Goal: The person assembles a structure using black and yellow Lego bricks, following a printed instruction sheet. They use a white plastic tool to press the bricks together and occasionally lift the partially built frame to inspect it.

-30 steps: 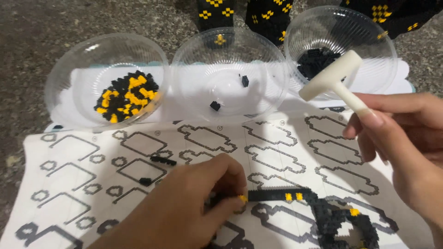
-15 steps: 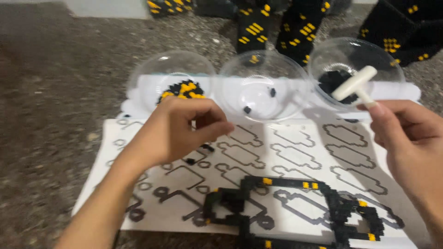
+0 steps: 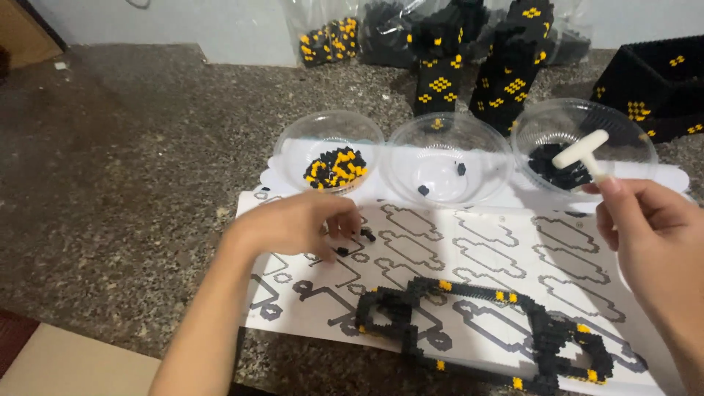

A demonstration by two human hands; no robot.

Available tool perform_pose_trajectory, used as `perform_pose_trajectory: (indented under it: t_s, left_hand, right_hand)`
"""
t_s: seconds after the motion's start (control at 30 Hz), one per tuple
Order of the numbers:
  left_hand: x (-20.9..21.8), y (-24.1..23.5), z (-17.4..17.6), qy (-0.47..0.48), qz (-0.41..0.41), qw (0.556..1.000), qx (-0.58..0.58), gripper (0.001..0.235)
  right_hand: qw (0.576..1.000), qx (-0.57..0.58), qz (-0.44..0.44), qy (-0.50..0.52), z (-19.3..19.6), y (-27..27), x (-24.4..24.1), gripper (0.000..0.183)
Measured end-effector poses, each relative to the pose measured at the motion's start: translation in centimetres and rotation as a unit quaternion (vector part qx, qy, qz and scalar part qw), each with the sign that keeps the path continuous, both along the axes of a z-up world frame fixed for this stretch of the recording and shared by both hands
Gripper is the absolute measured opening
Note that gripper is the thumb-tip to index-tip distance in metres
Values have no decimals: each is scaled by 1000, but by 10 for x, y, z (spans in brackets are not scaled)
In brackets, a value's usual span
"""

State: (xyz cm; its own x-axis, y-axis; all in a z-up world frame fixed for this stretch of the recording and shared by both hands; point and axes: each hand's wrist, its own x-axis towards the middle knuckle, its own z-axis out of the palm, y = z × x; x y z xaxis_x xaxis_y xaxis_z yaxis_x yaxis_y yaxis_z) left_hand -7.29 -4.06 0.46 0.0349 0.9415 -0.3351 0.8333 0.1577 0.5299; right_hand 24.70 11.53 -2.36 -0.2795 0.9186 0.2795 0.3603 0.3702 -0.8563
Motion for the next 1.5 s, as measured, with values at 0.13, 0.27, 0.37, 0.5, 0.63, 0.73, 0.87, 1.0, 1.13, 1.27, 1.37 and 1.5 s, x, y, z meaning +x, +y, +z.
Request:
perform_pose_trajectory:
  t_s: [0.13,0.27,0.37,0.5,0.63,0.73,0.87,1.0,1.13,1.27,1.37,1.5]
  left_hand:
    - [2,-2,13,-67,34,996,38,24]
    - [5,2,42,-41,226,957,178,13]
    - [-11,30,37,35,233,966,104,41]
    - [-46,67,-11,152,133,975,95,48]
    - [-41,68,-4,99,185,976,57,35]
    - [-35,64,8,64,204,973,82,27]
    - [-35,65,20,65,226,967,97,6]
    - [-33,69,16,127,225,963,80,9]
    - [-28,65,9,71,218,956,185,26]
    - [9,40,24,-83,146,930,326,29]
    - [40,38,13,-141,58,943,297,49]
    - [74,22,-3,-138,-99,897,409,15]
  right_hand:
    - [997,57,27,48,-8,3,-1,22]
    - [999,41,-2,20,-7,3,-2,18]
    - [999,45,-18,3,-6,1,-3,21]
    - [999,12,-24,20,-1,-3,-6,21]
    - [999,3,-24,22,2,-4,-6,22]
    - [1000,6,-16,24,0,-4,-6,21]
    - [999,4,-19,30,-1,-4,-5,20]
    - [999,2,-16,28,0,-5,-6,20]
    - [1000,10,-15,24,4,-7,-7,21]
    - [999,26,14,17,9,-13,-6,22]
    - [999,32,31,10,3,-14,-7,23]
    - [999,30,41,-1,0,-18,-6,22]
